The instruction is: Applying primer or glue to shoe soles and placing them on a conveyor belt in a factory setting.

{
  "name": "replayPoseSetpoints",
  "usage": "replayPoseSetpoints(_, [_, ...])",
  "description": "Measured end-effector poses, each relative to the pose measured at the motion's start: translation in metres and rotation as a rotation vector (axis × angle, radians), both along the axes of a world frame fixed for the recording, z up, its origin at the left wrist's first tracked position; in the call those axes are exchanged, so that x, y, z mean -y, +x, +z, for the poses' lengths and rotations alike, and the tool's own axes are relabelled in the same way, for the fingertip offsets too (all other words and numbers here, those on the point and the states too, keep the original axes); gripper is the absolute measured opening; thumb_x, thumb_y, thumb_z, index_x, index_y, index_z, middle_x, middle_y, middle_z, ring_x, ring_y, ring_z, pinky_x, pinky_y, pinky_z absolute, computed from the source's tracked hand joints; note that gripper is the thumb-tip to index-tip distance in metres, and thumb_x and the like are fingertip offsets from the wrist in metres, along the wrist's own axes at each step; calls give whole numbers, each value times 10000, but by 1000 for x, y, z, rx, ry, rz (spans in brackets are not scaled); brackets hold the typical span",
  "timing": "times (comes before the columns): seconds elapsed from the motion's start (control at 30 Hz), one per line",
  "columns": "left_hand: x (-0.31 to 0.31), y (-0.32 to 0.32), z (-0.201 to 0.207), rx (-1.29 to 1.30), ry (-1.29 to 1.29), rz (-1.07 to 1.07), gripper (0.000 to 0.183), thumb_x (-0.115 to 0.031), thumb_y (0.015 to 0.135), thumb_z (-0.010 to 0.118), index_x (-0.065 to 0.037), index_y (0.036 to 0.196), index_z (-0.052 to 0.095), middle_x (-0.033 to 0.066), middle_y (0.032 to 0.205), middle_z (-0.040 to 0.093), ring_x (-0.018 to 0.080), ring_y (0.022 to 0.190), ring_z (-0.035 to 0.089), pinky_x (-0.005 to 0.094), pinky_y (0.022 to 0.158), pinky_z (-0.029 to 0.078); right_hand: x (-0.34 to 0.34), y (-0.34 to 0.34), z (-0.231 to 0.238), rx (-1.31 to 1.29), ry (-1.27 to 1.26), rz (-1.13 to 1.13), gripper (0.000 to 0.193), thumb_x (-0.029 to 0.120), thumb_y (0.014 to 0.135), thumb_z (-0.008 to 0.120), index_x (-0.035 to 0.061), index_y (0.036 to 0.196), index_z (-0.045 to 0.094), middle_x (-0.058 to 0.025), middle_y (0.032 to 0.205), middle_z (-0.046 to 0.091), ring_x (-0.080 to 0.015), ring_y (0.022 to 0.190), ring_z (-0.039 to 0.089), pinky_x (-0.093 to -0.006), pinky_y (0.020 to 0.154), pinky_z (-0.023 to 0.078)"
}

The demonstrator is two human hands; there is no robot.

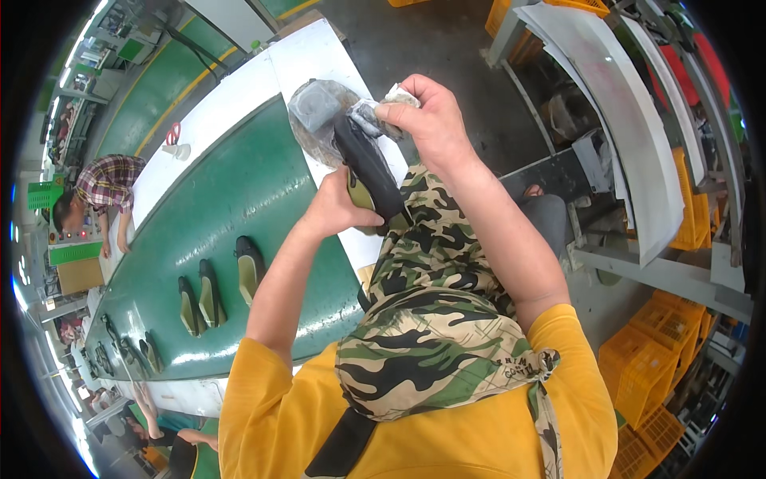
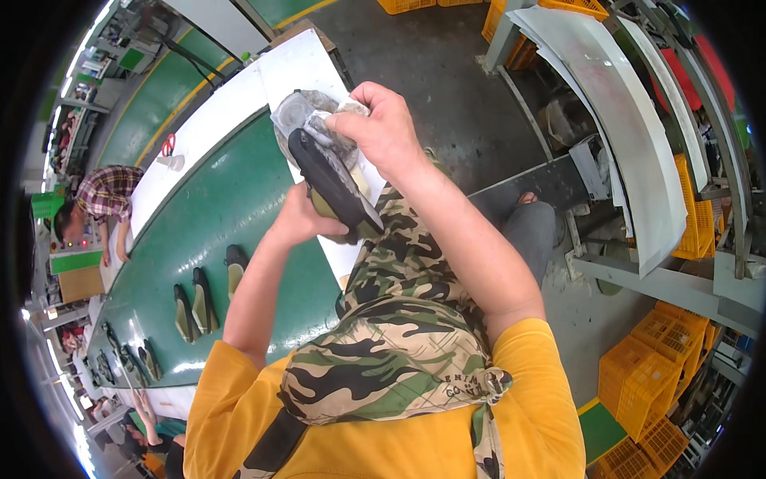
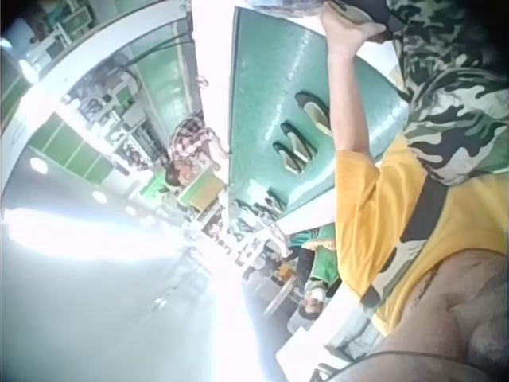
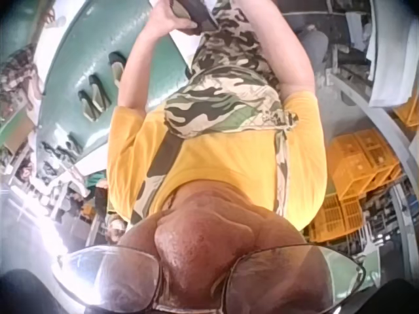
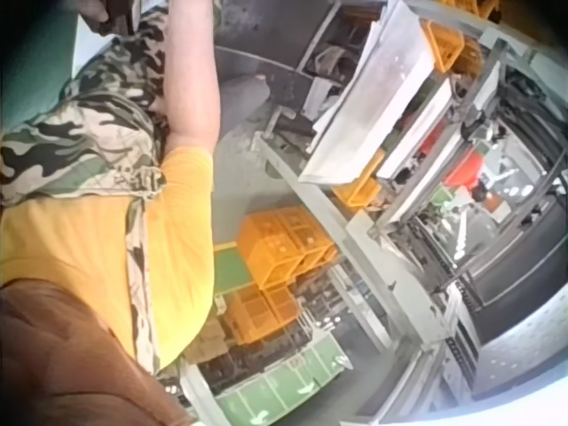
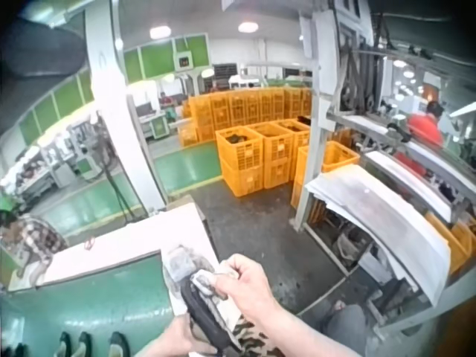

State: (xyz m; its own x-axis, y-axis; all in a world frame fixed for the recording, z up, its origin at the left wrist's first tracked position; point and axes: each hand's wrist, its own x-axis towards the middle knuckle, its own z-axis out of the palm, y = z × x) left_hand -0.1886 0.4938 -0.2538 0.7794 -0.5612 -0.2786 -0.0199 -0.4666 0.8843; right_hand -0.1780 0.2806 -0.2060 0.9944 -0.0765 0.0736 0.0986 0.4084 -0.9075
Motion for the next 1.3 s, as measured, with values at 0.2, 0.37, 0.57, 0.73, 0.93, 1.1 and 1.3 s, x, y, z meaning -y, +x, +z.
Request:
replayPoseSetpoints(0.2, [6, 3, 22, -232, -289, -108, 872, -114, 500, 850, 36, 1273, 474, 92, 1121, 620, 181, 1053, 580, 307, 951, 442, 8, 12, -1, 29, 10, -41, 146, 36, 804, 709, 46, 833, 566, -14, 781, 611, -68, 693, 556, -230, 634, 453])
replayPoseSetpoints(0.37, [9, 5, 26, -362, -427, -145, 984, -159, 492, 848, 17, 1352, 402, 86, 1192, 585, 194, 1093, 568, 314, 984, 426, 14, 14, -7, 47, 4, -65, 145, 35, 801, 707, 53, 836, 568, -12, 792, 613, -70, 702, 556, -231, 644, 453])
replayPoseSetpoints(0.57, [17, 3, 25, -484, -494, -134, 940, -186, 500, 815, 19, 1332, 429, 96, 1176, 598, 207, 1072, 583, 315, 972, 436, 19, 13, -19, 90, 50, -98, 134, 14, 787, 690, 47, 789, 560, 17, 749, 579, -41, 672, 516, -212, 589, 414])
replayPoseSetpoints(0.73, [23, 3, 20, -540, -528, -123, 874, -211, 523, 791, 22, 1301, 467, 108, 1151, 615, 213, 1042, 604, 322, 946, 457, 28, 5, -24, 78, 46, -34, 121, 4, 786, 662, 58, 794, 553, -28, 816, 622, -84, 730, 555, -238, 664, 438])
replayPoseSetpoints(0.93, [29, 2, 10, -704, -589, -56, 835, -168, 576, 757, -1, 1329, 437, 102, 1148, 607, 225, 1043, 606, 334, 953, 475, 36, -10, -37, 72, 80, 53, 117, -12, 761, 624, 62, 779, 535, -65, 853, 629, -117, 750, 558, -258, 686, 435])
replayPoseSetpoints(1.1, [36, -2, 7, -740, -644, 22, 776, -185, 628, 726, 17, 1321, 440, 124, 1155, 611, 239, 1037, 619, 352, 931, 501, 45, -25, -46, 54, 55, 116, 112, -7, 764, 618, 64, 776, 532, -66, 850, 626, -114, 751, 546, -262, 682, 424])
replayPoseSetpoints(1.3, [43, 1, -4, -771, -736, 100, 714, -203, 660, 726, 24, 1284, 465, 149, 1143, 619, 268, 1018, 630, 368, 913, 515, 55, -48, -53, 21, 100, 188, 105, 7, 770, 623, 65, 782, 537, -63, 853, 627, -111, 754, 554, -266, 679, 427])
